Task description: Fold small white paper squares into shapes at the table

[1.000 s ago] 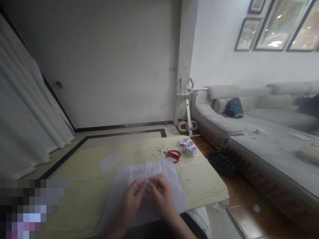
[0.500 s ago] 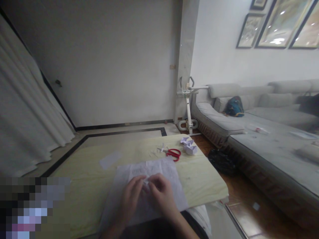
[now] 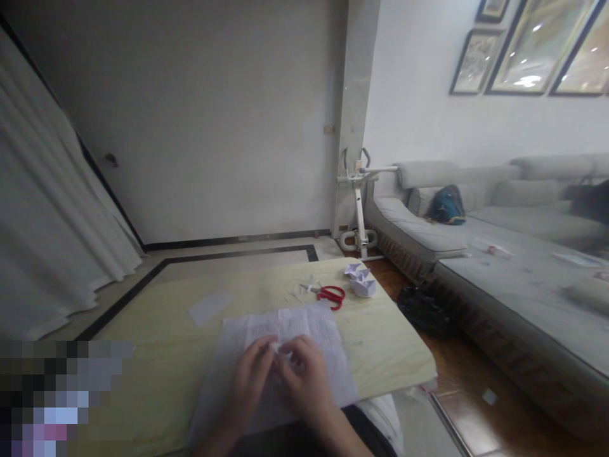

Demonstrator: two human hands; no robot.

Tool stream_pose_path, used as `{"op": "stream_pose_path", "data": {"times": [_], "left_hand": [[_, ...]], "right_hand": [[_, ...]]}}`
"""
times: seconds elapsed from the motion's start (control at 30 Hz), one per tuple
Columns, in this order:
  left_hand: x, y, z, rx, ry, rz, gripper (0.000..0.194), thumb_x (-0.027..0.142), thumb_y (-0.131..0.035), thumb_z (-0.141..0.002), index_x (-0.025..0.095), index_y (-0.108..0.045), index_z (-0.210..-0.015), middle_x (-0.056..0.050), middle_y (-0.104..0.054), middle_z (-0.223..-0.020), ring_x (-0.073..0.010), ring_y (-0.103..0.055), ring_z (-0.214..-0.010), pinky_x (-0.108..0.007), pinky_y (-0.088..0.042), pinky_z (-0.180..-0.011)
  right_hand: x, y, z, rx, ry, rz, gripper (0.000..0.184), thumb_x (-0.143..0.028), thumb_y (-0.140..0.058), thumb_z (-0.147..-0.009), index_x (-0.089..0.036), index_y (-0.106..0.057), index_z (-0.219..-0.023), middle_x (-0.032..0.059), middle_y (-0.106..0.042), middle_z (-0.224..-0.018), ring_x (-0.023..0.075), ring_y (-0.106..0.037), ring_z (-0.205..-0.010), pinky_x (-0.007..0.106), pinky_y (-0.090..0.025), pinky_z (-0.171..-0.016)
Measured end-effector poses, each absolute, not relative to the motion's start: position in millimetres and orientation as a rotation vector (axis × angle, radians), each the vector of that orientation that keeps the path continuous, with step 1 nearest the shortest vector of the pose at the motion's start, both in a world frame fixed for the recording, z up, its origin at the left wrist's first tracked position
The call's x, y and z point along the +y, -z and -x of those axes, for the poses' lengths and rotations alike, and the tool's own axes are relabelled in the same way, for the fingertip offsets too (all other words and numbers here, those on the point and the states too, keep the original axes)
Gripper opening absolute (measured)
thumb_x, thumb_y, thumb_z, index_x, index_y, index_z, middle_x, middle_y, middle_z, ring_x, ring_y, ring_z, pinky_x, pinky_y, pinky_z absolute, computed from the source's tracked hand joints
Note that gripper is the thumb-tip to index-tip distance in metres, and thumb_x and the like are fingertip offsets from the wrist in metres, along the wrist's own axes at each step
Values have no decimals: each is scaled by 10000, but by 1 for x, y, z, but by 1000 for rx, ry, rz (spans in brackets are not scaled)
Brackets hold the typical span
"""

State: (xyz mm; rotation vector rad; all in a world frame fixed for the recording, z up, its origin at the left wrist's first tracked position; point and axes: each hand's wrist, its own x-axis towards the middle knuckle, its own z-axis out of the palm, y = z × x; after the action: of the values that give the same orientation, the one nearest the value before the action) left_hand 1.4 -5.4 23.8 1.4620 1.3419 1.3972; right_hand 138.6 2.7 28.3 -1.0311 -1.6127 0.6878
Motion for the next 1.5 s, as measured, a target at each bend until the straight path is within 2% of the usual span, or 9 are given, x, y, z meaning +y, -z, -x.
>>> {"op": "stream_pose_path", "data": {"times": [0.1,0.2,0.3,0.47,0.7,0.83,0.93,1.13,1.5], "left_hand": [[-6,-25,-2,1347,-1391,-1424,343,421,-538,-875,166,-668,-1065,-114,-726,-1044,-250,-686,-928,-328,-563,-765],[-5,-27,-4,1301,-1333,-1490,304,434,-531,-874,170,-679,-892,-73,-722,-845,-218,-680,-762,-289,-551,-664],[-4,-28,-4,1292,-1310,-1546,286,429,-559,-855,177,-661,-767,-50,-696,-740,-219,-668,-737,-289,-537,-676],[-5,-30,-4,1278,-1328,-1500,269,418,-538,-875,180,-656,-831,-51,-702,-792,-214,-670,-762,-290,-532,-702],[-9,-33,-5,1311,-1322,-1497,269,420,-524,-877,194,-637,-784,6,-611,-637,-172,-613,-621,-248,-493,-585],[-9,-32,-5,1337,-1289,-1481,302,457,-507,-877,195,-637,-807,0,-614,-659,-171,-606,-615,-246,-483,-579],[-9,-30,-5,1344,-1271,-1484,301,454,-504,-884,192,-634,-811,11,-590,-634,-162,-587,-600,-231,-466,-558],[-7,-27,-4,1308,-1278,-1481,283,427,-496,-900,193,-616,-798,24,-571,-624,-150,-582,-599,-223,-456,-562],[-9,-27,-5,1256,-1185,-1487,251,395,-509,-908,194,-603,-791,20,-601,-683,-133,-575,-603,-224,-462,-572]], "right_hand": [[4,-29,-141,-1608,-673,1060,147,-209,-566,-837,-188,-620,-703,8,-604,-656,150,-534,-621,254,-419,-585],[5,-26,-143,-1597,-675,1094,151,-217,-554,-840,-187,-613,-704,5,-605,-636,150,-538,-608,251,-416,-574],[5,-26,-143,-1639,-708,1054,129,-210,-556,-839,-187,-618,-729,14,-625,-677,158,-560,-649,257,-436,-606],[6,-34,-148,-1674,-685,974,109,-171,-529,-842,-194,-619,-785,25,-626,-743,169,-574,-715,275,-466,-673],[3,-68,-196,-1946,-742,1140,122,-167,-594,-818,-209,-676,-897,17,-633,-770,154,-554,-637,250,-425,-568],[-8,-76,-209,-2126,-748,1144,269,-167,-718,-711,-266,-697,-960,9,-651,-876,168,-592,-693,259,-445,-625],[-14,-71,-204,-2243,-746,1093,376,-116,-719,-657,-273,-688,-998,13,-657,-912,185,-625,-750,254,-450,-650],[-9,-70,-191,-2277,-762,1175,214,-47,-609,-670,-203,-676,-801,27,-643,-801,157,-602,-650,232,-421,-565],[3,-57,-192,-2127,-827,1215,219,-37,-559,-667,-194,-675,-765,0,-649,-701,142,-559,-615,225,-414,-575]]}}
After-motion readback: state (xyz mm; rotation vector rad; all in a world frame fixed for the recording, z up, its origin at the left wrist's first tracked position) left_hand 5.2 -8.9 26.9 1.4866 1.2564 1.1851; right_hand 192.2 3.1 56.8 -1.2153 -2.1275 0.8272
